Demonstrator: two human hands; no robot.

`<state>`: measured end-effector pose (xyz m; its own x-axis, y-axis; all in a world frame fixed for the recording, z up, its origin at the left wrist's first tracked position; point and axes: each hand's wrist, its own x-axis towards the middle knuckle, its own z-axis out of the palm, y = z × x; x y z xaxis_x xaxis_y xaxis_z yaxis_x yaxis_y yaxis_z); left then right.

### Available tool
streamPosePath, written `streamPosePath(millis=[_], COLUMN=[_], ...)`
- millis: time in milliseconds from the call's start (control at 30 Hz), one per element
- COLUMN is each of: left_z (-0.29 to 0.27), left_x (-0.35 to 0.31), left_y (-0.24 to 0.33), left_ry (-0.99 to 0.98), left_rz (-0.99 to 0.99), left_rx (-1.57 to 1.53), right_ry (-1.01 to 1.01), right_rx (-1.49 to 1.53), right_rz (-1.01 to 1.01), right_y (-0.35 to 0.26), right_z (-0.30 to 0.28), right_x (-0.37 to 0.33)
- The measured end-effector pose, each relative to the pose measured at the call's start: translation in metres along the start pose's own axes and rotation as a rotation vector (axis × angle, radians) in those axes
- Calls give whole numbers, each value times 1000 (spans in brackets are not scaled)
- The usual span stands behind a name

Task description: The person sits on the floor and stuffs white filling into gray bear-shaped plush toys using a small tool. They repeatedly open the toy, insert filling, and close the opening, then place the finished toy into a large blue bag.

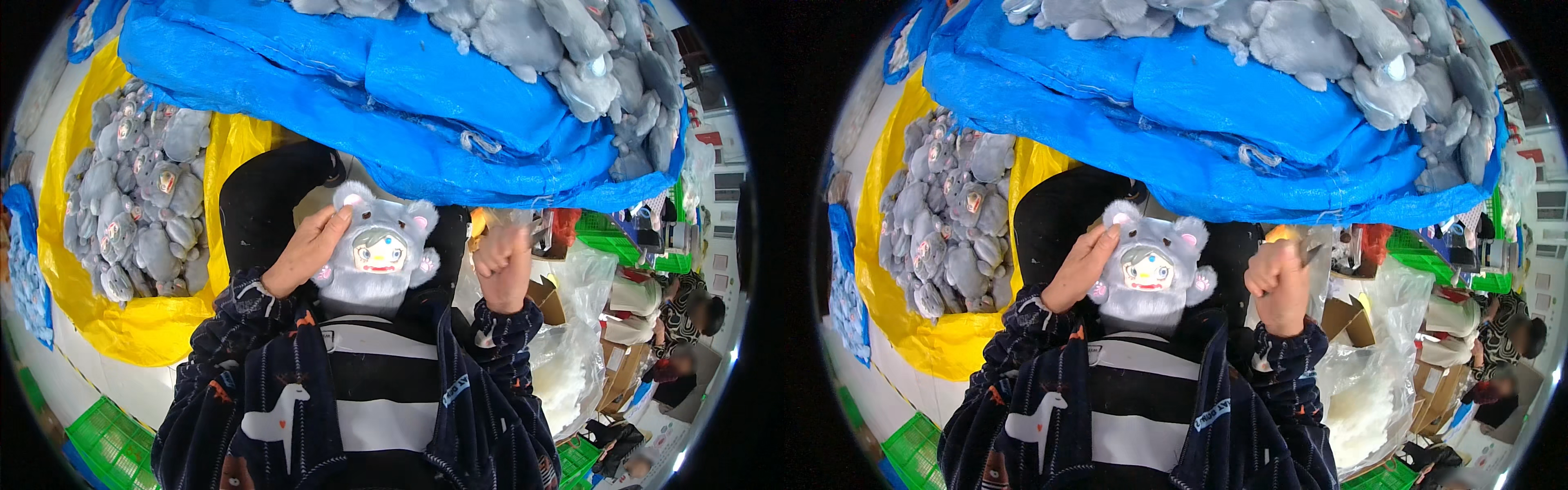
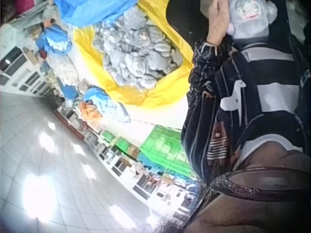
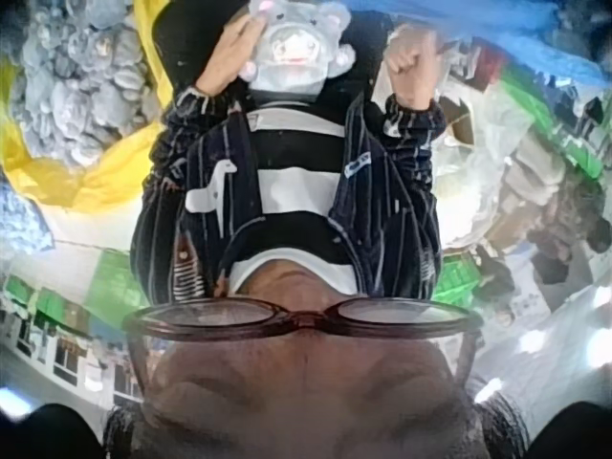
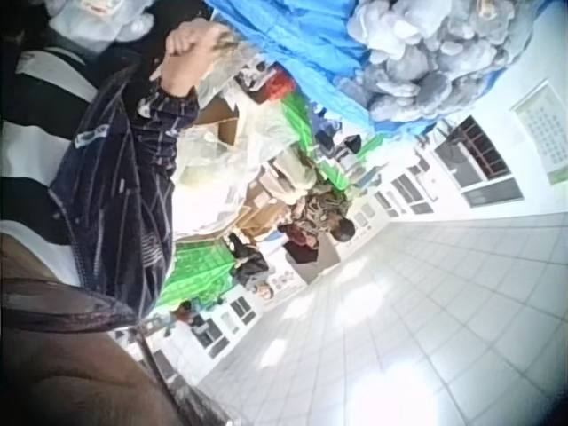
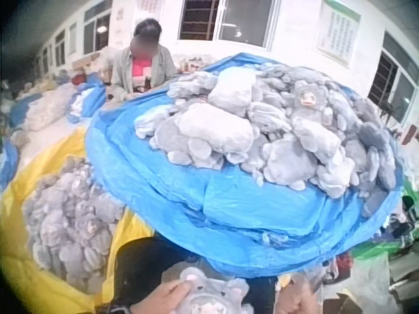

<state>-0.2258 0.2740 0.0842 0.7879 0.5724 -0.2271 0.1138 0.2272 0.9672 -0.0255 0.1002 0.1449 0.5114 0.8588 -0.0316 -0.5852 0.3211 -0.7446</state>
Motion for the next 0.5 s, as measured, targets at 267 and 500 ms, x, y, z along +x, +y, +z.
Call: streamPosePath(millis=[267, 500], left_z=[1, 9], left_x=[-1, -5], left_y=[7, 29], left_ry=[-53, -121], left_rz=[-12, 92], left_rx=[88, 98], right_ry=[-177, -396], right_rx=[-1428, -1748], right_rz=[-203, -427], right_y=[1, 0], right_z=[41, 54], right_x=[1, 16])
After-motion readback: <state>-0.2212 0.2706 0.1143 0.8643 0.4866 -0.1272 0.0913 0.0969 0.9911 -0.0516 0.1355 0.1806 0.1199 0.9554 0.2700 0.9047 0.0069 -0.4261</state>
